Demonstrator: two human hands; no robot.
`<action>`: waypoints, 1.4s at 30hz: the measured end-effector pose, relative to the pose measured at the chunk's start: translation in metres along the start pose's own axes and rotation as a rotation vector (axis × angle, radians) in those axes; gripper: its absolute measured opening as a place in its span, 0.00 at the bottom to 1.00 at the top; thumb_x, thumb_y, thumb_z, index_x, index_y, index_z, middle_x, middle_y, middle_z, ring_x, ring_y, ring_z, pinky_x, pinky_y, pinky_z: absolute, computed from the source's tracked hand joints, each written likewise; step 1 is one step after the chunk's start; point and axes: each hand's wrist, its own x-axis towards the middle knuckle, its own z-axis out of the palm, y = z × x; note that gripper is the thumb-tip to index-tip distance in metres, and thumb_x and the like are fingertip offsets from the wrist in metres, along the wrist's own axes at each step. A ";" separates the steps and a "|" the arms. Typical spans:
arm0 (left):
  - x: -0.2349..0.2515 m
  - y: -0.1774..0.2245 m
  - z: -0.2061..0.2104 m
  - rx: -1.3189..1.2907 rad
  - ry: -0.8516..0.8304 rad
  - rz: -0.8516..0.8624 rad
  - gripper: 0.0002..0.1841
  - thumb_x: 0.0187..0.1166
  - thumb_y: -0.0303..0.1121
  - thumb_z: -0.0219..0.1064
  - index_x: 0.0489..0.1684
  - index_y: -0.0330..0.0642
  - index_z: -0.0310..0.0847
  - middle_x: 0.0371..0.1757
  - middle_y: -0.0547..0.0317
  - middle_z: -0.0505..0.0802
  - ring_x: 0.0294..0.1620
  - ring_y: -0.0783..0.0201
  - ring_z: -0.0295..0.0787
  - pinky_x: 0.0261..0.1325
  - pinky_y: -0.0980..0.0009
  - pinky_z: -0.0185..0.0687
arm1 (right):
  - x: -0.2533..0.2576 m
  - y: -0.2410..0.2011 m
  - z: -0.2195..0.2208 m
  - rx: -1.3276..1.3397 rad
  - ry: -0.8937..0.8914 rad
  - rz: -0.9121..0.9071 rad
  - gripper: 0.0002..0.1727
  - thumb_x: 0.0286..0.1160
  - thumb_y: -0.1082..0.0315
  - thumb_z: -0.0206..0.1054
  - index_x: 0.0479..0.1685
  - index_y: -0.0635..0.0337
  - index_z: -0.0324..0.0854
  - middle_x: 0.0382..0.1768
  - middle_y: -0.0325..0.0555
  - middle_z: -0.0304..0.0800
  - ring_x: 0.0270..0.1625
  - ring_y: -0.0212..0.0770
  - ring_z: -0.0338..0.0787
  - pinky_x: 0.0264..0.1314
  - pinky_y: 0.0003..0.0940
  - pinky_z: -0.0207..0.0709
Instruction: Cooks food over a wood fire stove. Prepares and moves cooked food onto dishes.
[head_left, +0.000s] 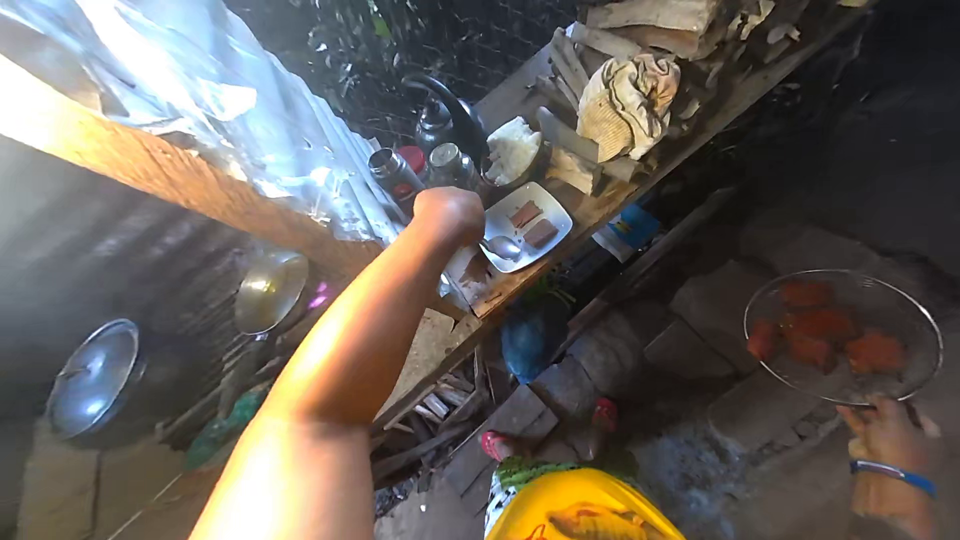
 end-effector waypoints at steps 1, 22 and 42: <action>-0.001 0.008 0.001 0.018 0.021 -0.030 0.12 0.73 0.38 0.72 0.33 0.35 0.86 0.44 0.35 0.92 0.51 0.33 0.90 0.42 0.28 0.79 | 0.000 0.002 -0.001 0.005 0.002 0.002 0.22 0.87 0.67 0.61 0.76 0.64 0.67 0.50 0.46 0.81 0.41 0.35 0.89 0.44 0.33 0.89; 0.007 0.028 0.058 -0.355 0.129 -0.039 0.13 0.77 0.41 0.67 0.40 0.40 0.90 0.47 0.37 0.94 0.53 0.34 0.91 0.44 0.29 0.82 | -0.003 -0.011 -0.029 0.002 0.066 -0.060 0.20 0.87 0.68 0.61 0.74 0.65 0.68 0.47 0.47 0.81 0.37 0.35 0.89 0.40 0.33 0.89; -0.112 -0.045 0.167 -0.974 0.231 0.036 0.16 0.92 0.40 0.58 0.63 0.52 0.91 0.52 0.50 0.96 0.52 0.49 0.94 0.58 0.38 0.85 | -0.021 -0.020 -0.003 -0.097 -0.101 -0.070 0.18 0.88 0.68 0.59 0.71 0.65 0.67 0.43 0.42 0.77 0.36 0.30 0.85 0.39 0.28 0.86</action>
